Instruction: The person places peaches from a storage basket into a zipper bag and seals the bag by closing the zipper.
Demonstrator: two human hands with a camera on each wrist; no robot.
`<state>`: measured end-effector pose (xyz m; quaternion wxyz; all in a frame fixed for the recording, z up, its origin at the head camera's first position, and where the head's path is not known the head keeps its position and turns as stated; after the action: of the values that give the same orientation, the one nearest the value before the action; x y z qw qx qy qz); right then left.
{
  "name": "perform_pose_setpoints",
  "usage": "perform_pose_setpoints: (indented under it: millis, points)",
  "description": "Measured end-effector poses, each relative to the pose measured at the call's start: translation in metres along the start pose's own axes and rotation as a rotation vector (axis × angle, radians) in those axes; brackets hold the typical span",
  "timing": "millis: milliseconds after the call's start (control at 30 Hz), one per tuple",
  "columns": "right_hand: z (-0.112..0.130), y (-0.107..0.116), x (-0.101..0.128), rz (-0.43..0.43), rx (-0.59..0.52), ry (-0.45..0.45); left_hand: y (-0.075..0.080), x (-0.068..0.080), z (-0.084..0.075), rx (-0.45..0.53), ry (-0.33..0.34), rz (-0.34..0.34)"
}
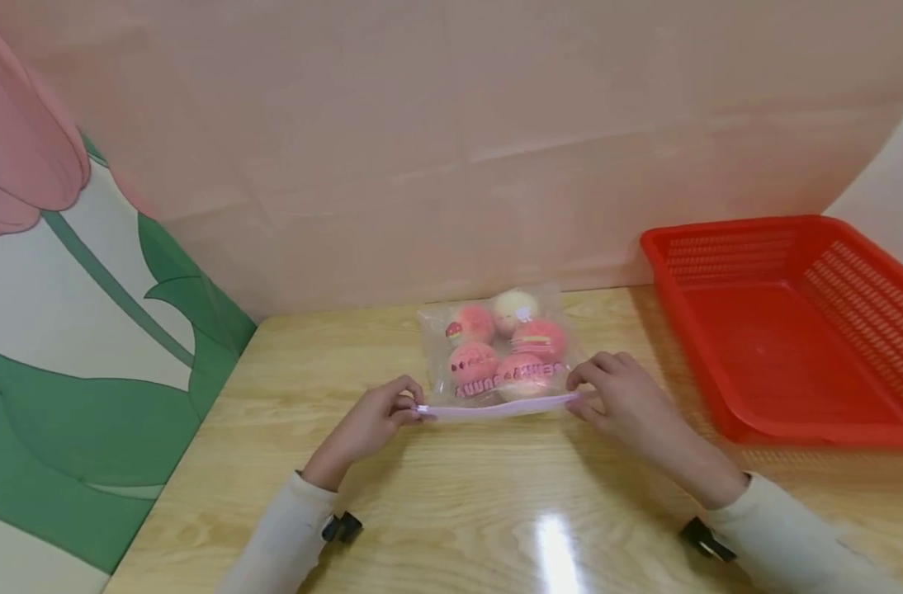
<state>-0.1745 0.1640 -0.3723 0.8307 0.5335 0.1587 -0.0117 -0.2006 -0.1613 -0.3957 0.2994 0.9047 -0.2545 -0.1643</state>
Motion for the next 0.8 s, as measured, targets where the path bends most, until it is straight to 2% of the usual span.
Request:
perform_pose_setpoints:
  millis: [133, 233, 433, 633, 800]
  points:
    - [0.038, -0.013, 0.001, -0.013, -0.032, 0.080, -0.003, 0.005, -0.001, -0.013, -0.022, -0.003]
    - [0.067, -0.024, -0.002, 0.039, -0.070, 0.119, -0.006, 0.006, -0.001, -0.007, -0.042, -0.007]
    - [0.114, -0.043, -0.012, 0.143, -0.107, 0.123, -0.007, 0.005, -0.001, -0.001, -0.060, -0.020]
    - [0.137, -0.060, -0.022, 0.145, -0.094, 0.101, -0.006, 0.005, -0.003, -0.024, -0.065, -0.047]
    - [0.144, -0.070, -0.028, 0.174, -0.117, 0.073, -0.004, 0.005, -0.006, -0.099, 0.000, -0.123]
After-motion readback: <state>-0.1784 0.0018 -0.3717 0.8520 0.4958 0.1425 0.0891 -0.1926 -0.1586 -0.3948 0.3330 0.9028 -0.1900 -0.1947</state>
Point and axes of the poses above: each hand's wrist, its own x-axis away from the middle knuckle, its own y-axis out of the back of the hand, z = x × y, the point moved 3 cm from there along -x, towards the middle knuckle, and after that the axes turned 15 degrees about -y, right-handed, at the moved point
